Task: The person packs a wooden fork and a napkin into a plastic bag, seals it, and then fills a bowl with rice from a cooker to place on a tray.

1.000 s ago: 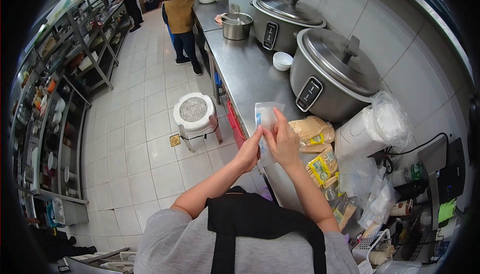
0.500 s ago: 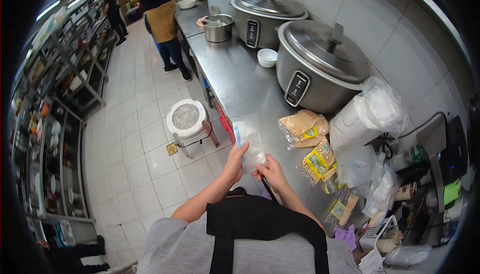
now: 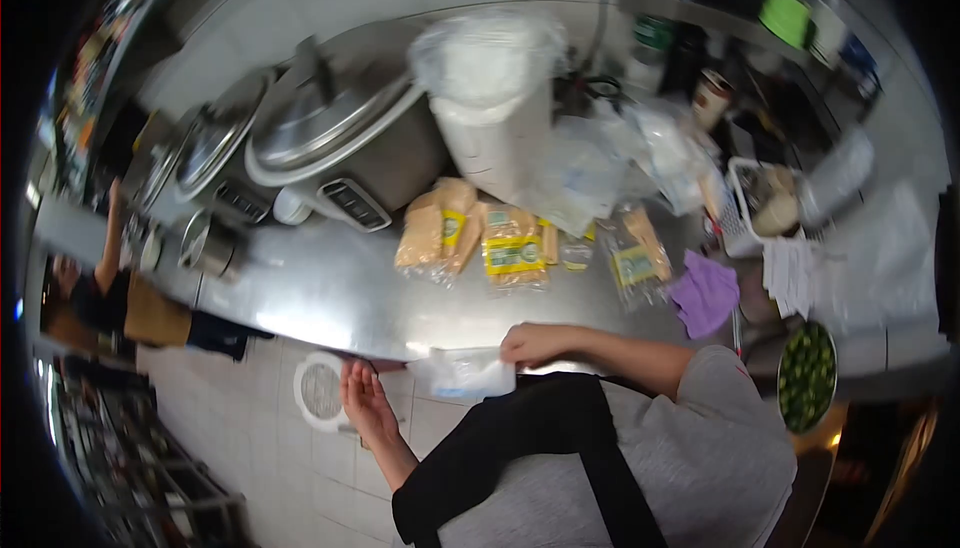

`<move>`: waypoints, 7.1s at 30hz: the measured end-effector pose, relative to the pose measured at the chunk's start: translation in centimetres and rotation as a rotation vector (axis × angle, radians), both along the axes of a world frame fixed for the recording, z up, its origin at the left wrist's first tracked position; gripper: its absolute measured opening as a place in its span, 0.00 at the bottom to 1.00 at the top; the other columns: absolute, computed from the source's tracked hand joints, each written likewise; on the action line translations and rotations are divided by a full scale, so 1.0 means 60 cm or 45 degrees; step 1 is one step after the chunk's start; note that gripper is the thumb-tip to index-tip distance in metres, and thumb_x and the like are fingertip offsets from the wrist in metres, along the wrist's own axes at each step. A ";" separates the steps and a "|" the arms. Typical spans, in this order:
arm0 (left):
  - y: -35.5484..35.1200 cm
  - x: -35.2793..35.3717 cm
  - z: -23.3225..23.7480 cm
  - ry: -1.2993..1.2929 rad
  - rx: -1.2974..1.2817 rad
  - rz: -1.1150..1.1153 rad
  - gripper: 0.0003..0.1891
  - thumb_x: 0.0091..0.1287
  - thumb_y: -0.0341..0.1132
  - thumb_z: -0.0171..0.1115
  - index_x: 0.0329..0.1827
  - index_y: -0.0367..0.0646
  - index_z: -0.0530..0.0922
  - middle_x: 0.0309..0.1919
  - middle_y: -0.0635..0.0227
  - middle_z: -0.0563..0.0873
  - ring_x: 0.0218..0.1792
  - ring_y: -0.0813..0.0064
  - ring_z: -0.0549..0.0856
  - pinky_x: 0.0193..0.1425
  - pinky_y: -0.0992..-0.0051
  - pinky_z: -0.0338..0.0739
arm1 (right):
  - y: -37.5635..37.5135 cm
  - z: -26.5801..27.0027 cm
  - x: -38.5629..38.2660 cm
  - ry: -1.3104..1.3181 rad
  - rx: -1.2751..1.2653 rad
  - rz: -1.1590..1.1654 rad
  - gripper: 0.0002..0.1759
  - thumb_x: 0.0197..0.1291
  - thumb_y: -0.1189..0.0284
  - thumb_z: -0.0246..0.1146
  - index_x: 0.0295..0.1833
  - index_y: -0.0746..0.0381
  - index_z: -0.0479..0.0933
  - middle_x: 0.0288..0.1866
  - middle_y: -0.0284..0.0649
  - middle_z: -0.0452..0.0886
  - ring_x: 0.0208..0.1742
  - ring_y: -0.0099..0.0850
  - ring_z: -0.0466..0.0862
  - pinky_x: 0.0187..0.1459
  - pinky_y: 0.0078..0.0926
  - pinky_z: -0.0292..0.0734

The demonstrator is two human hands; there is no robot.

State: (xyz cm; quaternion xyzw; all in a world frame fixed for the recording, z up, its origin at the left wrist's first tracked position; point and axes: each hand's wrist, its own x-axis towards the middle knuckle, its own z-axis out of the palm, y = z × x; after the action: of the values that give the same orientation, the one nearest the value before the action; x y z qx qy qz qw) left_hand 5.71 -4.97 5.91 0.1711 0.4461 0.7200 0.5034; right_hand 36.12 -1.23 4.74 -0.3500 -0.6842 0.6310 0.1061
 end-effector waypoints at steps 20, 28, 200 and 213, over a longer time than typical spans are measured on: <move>0.026 0.111 0.013 0.146 -0.132 -0.402 0.13 0.64 0.33 0.56 0.51 0.40 0.73 0.40 0.66 0.82 0.38 0.81 0.80 0.40 0.83 0.75 | -0.025 0.031 0.305 -0.656 0.804 -1.399 0.11 0.55 0.70 0.58 0.39 0.66 0.75 0.26 0.46 0.79 0.26 0.40 0.79 0.29 0.34 0.72; 0.009 0.096 0.013 0.289 -0.196 -0.404 0.13 0.66 0.35 0.52 0.51 0.41 0.73 0.42 0.67 0.81 0.40 0.82 0.78 0.42 0.82 0.73 | -0.127 0.007 0.452 -1.704 0.690 -0.996 0.09 0.54 0.73 0.53 0.37 0.67 0.74 0.40 0.52 0.75 0.45 0.50 0.74 0.45 0.45 0.70; 0.002 0.012 0.114 2.470 0.435 -0.603 0.06 0.50 0.27 0.59 0.29 0.41 0.82 0.47 0.67 0.81 0.53 0.67 0.75 0.51 0.71 0.74 | 0.047 0.149 -0.158 -0.036 0.657 0.079 0.07 0.45 0.77 0.58 0.30 0.65 0.67 0.21 0.45 0.74 0.24 0.38 0.76 0.28 0.31 0.69; -0.054 0.013 0.127 2.386 0.026 -0.441 0.18 0.47 0.18 0.51 0.39 0.43 0.82 0.56 0.68 0.75 0.57 0.69 0.73 0.46 0.72 0.78 | 0.053 0.113 -0.153 -0.186 0.911 0.150 0.19 0.45 0.74 0.58 0.46 0.63 0.69 0.32 0.42 0.76 0.26 0.34 0.77 0.32 0.32 0.71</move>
State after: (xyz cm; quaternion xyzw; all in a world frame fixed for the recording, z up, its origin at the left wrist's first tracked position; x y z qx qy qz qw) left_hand 6.47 -8.22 13.54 0.7466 0.6303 0.2092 0.0391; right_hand 26.93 1.94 11.53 -0.2950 -0.8863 0.3300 0.1361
